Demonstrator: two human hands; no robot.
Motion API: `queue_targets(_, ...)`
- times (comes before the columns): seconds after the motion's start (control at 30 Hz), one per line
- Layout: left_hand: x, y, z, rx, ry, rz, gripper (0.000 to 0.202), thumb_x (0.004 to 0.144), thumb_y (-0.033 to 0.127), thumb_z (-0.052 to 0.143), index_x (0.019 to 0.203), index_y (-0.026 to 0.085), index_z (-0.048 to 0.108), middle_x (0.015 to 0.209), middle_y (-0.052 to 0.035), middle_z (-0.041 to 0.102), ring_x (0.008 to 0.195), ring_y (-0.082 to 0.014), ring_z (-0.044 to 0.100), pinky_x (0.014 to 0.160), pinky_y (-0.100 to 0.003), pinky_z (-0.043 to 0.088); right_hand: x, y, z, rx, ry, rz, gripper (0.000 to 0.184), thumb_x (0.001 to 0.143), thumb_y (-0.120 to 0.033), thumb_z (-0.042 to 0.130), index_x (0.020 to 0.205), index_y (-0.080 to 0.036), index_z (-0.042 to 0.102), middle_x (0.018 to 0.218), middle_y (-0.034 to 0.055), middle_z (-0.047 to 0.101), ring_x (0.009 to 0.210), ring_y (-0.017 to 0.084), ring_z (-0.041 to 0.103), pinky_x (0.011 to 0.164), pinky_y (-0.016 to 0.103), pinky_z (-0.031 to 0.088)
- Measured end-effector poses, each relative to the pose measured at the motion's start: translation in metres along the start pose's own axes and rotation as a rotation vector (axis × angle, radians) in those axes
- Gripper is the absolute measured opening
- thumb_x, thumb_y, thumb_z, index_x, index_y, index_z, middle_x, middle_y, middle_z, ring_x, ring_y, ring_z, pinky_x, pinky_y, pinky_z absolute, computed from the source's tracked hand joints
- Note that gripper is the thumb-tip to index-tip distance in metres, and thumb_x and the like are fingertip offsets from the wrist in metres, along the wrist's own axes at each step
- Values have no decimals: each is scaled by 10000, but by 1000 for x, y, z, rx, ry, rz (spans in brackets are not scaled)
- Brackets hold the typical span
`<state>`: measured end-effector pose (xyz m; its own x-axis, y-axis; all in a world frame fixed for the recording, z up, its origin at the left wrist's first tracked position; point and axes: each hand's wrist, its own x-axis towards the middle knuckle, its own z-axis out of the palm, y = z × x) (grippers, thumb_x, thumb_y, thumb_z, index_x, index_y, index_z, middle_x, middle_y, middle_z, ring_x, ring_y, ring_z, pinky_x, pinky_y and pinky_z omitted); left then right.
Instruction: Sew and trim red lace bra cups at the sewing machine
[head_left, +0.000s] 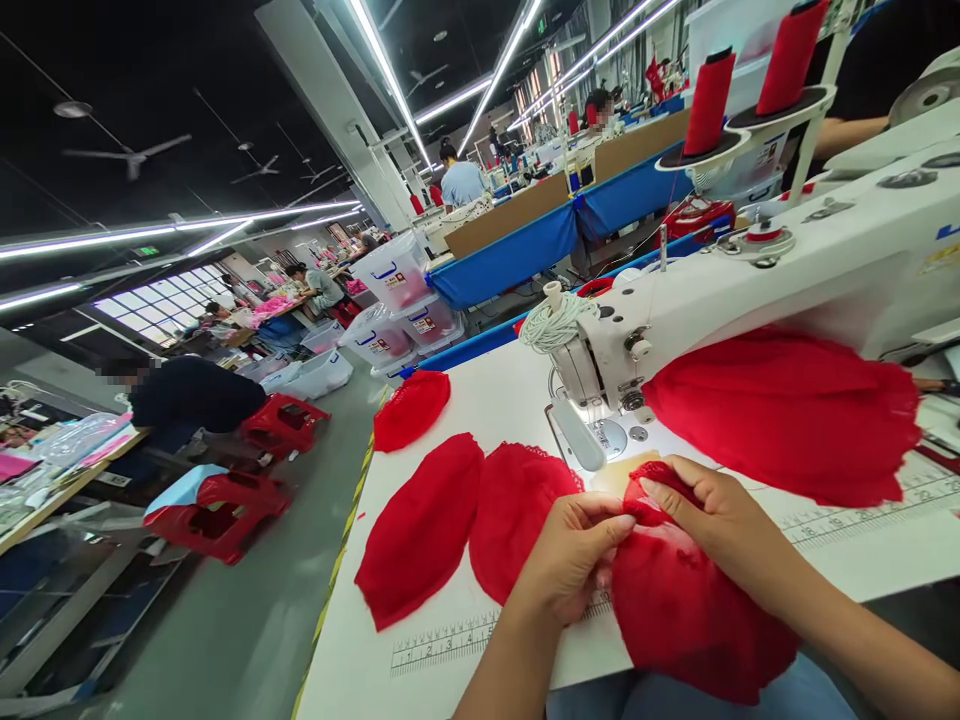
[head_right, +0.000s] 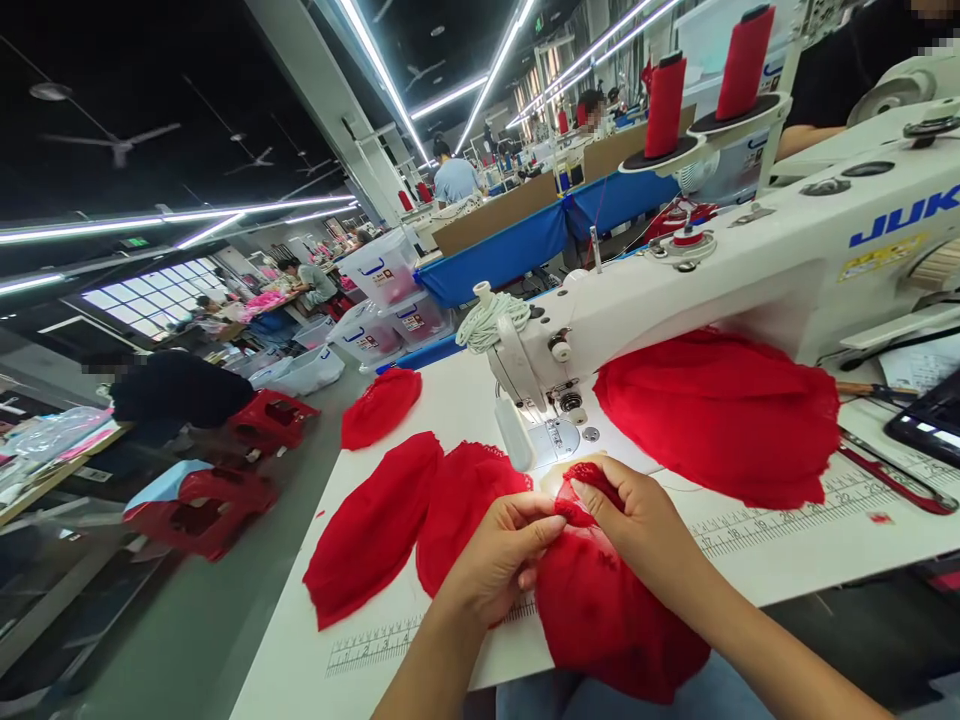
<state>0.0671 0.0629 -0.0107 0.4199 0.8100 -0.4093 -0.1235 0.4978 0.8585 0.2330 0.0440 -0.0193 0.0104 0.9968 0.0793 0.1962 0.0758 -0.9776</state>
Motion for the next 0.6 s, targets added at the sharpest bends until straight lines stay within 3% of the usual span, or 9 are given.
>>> queue_targets(0.07, -1, 1, 1, -69, -2, 19, 349, 558, 335, 883, 771, 96, 745, 597, 5, 601, 413, -11, 418, 383, -132, 338, 1, 0, 2, -11, -6, -9, 257, 863, -454, 506, 796, -232, 615, 751, -6, 671, 716, 194, 616, 649, 268, 493)
queue_targets(0.17, -2, 1, 4, -178, 30, 63, 320, 543, 295, 896, 739, 99, 738, 710, -40, 671, 603, -87, 609, 627, -190, 517, 2, 4, 7, -41, 11, -21, 249, 867, -445, 490, 825, -232, 611, 765, -1, 682, 726, 199, 621, 668, 280, 495)
queue_targets(0.3, -2, -2, 4, -201, 79, 98, 292, 573, 309, 885, 666, 96, 708, 633, -27, 654, 602, -102, 631, 650, -199, 511, 5, 10, 12, -60, 31, -14, 263, 885, -457, 488, 844, -231, 614, 760, 2, 679, 719, 206, 620, 668, 296, 501)
queue_targets(0.5, 1, -3, 1, -283, 142, 40, 324, 501, 248, 917, 709, 112, 710, 636, 14, 637, 572, -93, 642, 657, -198, 500, 11, 17, 16, -61, 67, 19, 282, 881, -466, 495, 812, -223, 619, 726, 5, 671, 694, 203, 612, 634, 288, 493)
queue_targets(0.6, 3, -2, 2, -273, 139, 52, 294, 545, 276, 901, 648, 99, 690, 615, 20, 609, 590, -91, 634, 666, -207, 516, 12, 20, 16, -58, 54, 31, 268, 880, -458, 497, 826, -226, 619, 745, 4, 671, 708, 205, 618, 646, 288, 497)
